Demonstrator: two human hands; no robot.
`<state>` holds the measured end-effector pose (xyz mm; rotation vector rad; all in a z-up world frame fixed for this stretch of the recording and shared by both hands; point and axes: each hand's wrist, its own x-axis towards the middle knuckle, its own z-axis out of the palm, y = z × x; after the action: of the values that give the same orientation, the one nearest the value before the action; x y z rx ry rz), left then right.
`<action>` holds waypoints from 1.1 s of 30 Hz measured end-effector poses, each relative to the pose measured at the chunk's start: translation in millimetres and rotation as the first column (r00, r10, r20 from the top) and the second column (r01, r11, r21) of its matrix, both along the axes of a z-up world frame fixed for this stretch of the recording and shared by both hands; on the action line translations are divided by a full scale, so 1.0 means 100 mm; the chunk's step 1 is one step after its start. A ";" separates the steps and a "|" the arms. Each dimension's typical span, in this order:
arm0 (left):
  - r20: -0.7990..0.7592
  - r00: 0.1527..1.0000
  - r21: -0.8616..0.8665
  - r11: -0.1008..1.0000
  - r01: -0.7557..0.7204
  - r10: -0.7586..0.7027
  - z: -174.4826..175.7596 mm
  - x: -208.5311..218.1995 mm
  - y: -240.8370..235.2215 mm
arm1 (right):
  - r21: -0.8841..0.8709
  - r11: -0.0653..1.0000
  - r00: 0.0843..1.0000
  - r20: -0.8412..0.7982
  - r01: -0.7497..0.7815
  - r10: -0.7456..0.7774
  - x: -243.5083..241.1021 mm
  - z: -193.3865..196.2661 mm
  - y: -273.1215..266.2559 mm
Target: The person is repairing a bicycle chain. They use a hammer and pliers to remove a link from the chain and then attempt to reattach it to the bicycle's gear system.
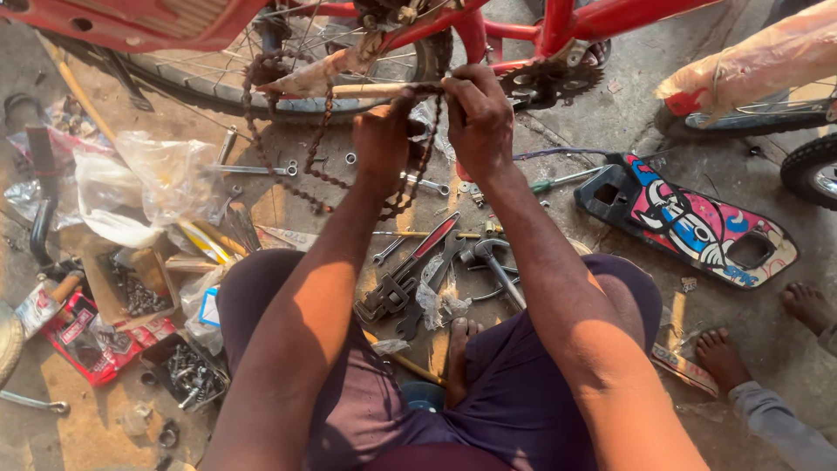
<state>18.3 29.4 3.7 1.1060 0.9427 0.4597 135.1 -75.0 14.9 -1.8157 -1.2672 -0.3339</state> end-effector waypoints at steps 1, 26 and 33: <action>0.017 1.000 -0.012 1.000 -0.025 0.025 -0.02 -0.01 -0.04 | -0.007 1.000 1.000 -0.007 -0.016 0.016 -0.01 -0.01 0.00; -0.119 0.988 -0.009 0.995 -0.095 0.093 0.19 0.09 0.01 | -0.018 0.995 0.970 -0.226 -0.095 0.089 0.16 -0.01 0.05; 0.177 0.982 -0.246 0.969 -0.014 0.059 0.09 0.13 0.04 | -0.020 0.998 0.977 -0.205 -0.056 0.051 0.16 -0.02 0.04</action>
<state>31.4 33.5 13.2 0.8101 0.8329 0.4544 151.2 -71.3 13.0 -1.7837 -1.1782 -0.0977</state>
